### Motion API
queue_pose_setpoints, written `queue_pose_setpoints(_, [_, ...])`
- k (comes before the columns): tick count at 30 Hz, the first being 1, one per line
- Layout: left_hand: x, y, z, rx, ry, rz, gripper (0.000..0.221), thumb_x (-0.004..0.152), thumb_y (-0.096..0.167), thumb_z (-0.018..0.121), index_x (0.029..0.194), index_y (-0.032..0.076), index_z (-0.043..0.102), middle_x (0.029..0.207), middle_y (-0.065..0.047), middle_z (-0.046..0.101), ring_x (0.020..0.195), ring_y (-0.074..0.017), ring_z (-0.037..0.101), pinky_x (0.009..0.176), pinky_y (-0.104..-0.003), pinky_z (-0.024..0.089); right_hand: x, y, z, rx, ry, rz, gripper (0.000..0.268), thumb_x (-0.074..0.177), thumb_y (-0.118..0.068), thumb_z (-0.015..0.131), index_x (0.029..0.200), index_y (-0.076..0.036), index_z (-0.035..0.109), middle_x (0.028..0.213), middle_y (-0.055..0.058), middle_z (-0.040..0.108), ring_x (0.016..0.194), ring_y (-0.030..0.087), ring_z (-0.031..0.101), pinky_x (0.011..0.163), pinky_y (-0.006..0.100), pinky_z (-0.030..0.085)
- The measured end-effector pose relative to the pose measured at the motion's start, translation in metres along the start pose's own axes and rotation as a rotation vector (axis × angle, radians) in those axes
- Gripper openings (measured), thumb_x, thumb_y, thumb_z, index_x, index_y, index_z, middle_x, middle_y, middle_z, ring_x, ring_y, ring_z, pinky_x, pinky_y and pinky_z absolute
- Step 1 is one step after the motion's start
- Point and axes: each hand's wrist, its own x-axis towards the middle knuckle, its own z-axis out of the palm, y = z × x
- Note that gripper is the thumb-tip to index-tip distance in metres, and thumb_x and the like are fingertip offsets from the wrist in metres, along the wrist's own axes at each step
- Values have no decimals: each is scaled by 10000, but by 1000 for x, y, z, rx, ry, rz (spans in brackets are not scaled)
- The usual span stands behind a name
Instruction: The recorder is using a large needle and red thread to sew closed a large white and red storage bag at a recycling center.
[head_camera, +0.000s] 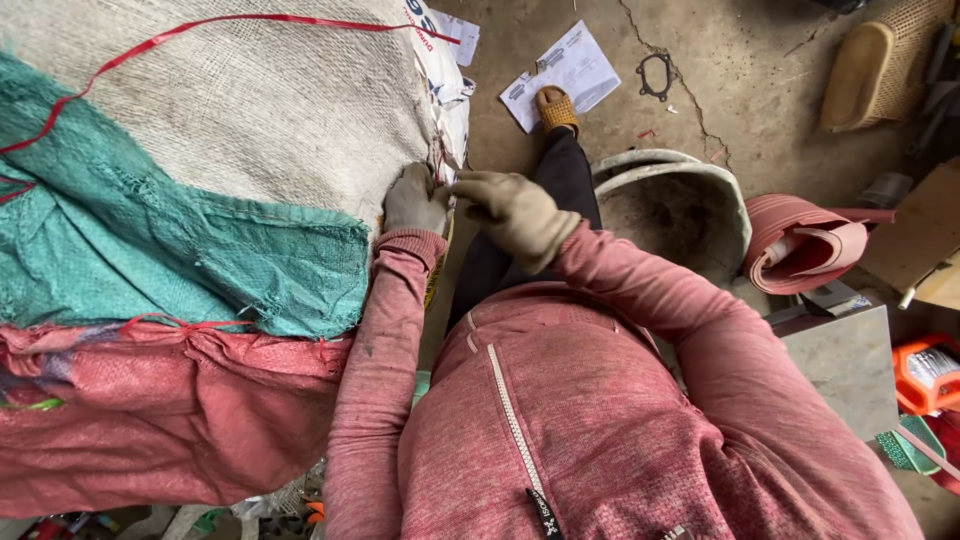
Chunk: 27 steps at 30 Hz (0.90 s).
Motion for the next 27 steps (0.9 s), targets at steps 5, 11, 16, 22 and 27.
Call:
queue_pose_setpoints(5, [6, -15, 6, 20, -28, -40, 292, 837, -18, 608, 1126, 23, 619, 988, -246, 699, 959, -446, 692, 835, -489, 563, 28, 8, 24, -495, -92, -474, 430, 913, 7, 659, 1336, -62, 635, 1339, 153, 669, 1168, 366, 658, 1003, 441, 545])
queue_pose_setpoints(11, [4, 1, -5, -87, -51, -78, 225, 861, 123, 714, 1031, 7, 624, 959, -264, 696, 947, -461, 675, 826, -505, 539, 30, 19, 23, -408, 106, -484, 453, 852, -9, 670, 1296, -94, 655, 1317, 157, 675, 1155, 351, 667, 985, 423, 555])
queue_pose_setpoints(16, [0, 3, -6, -106, -13, -45, 241, 857, 143, 715, 1044, 14, 633, 946, -264, 702, 946, -461, 680, 814, -499, 544, 29, 20, 19, -464, 127, -486, 404, 898, -37, 700, 1293, -112, 664, 1269, 110, 704, 1145, 321, 681, 956, 427, 563])
queue_pose_setpoints(22, [1, 17, -20, -126, -108, -104, 266, 901, 175, 696, 1110, 25, 627, 996, -221, 725, 955, -406, 720, 856, -467, 571, 35, -3, 13, -757, 198, -711, 399, 958, -76, 634, 1355, -119, 632, 1251, 74, 711, 1116, 262, 699, 964, 422, 551])
queue_pose_setpoints(27, [1, 3, -8, -95, -63, -88, 379, 819, 95, 706, 1183, 16, 637, 1083, -244, 715, 1033, -421, 694, 915, -459, 564, 45, -3, 15, -815, -33, -609, 447, 958, -86, 587, 1400, -143, 603, 1247, 73, 725, 1082, 291, 707, 914, 413, 558])
